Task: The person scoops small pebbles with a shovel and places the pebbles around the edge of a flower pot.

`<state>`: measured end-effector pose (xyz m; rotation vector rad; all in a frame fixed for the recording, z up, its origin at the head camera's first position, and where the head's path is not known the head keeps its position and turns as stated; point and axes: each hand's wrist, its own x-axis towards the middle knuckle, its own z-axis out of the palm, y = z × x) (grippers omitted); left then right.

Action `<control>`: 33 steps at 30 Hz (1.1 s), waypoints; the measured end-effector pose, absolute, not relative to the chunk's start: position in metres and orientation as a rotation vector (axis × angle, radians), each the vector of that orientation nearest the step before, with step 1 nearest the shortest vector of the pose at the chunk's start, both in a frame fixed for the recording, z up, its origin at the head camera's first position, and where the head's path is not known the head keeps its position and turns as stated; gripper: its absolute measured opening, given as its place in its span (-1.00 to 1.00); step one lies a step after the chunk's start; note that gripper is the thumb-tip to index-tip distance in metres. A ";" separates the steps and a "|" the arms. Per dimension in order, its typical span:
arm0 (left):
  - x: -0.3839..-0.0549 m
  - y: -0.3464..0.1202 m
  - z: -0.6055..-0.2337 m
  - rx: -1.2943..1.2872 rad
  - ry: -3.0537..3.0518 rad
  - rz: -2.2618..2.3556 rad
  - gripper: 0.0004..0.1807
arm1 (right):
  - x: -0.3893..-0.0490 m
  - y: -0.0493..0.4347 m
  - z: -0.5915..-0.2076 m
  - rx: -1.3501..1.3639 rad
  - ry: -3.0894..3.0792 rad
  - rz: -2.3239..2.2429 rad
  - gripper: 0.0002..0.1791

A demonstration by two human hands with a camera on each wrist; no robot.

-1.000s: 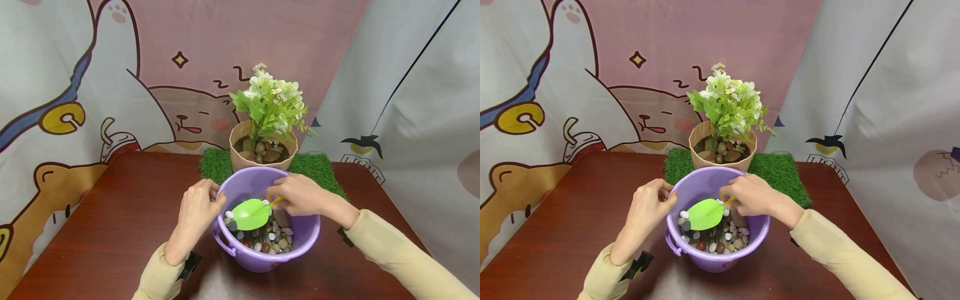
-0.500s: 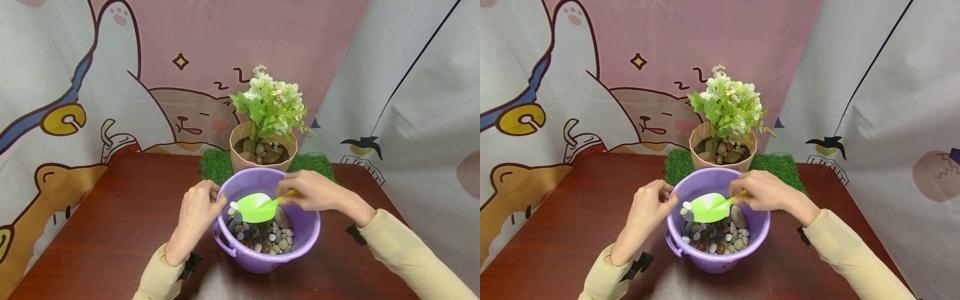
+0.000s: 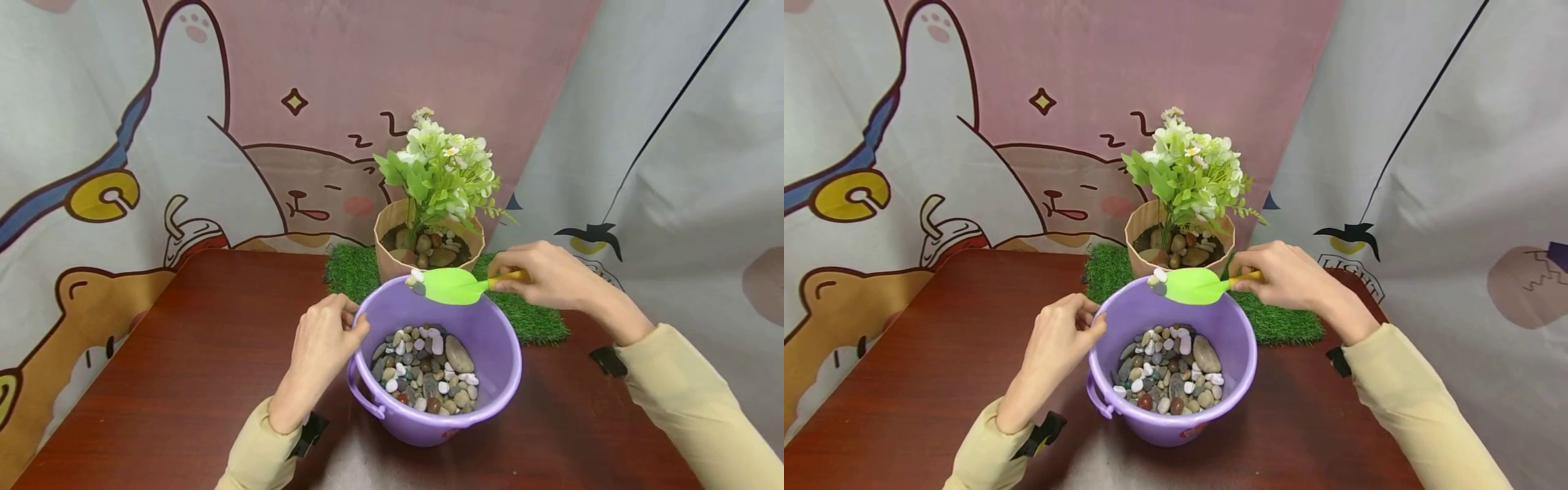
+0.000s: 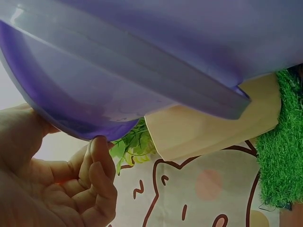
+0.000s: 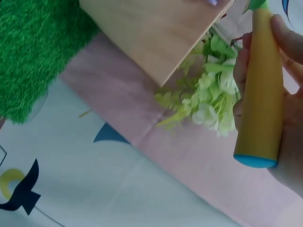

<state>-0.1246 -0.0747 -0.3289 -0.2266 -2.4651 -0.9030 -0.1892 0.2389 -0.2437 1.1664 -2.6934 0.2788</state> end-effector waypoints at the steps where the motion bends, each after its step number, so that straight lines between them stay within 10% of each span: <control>1: -0.125 -0.075 -0.329 -0.227 -2.467 -0.907 -0.91 | -0.191 0.240 -0.242 1.150 -2.694 0.273 -0.91; 33: -0.126 -0.077 -0.329 -0.220 -2.510 -0.927 -0.93 | -0.248 0.164 -0.218 0.772 -2.965 -0.110 -0.75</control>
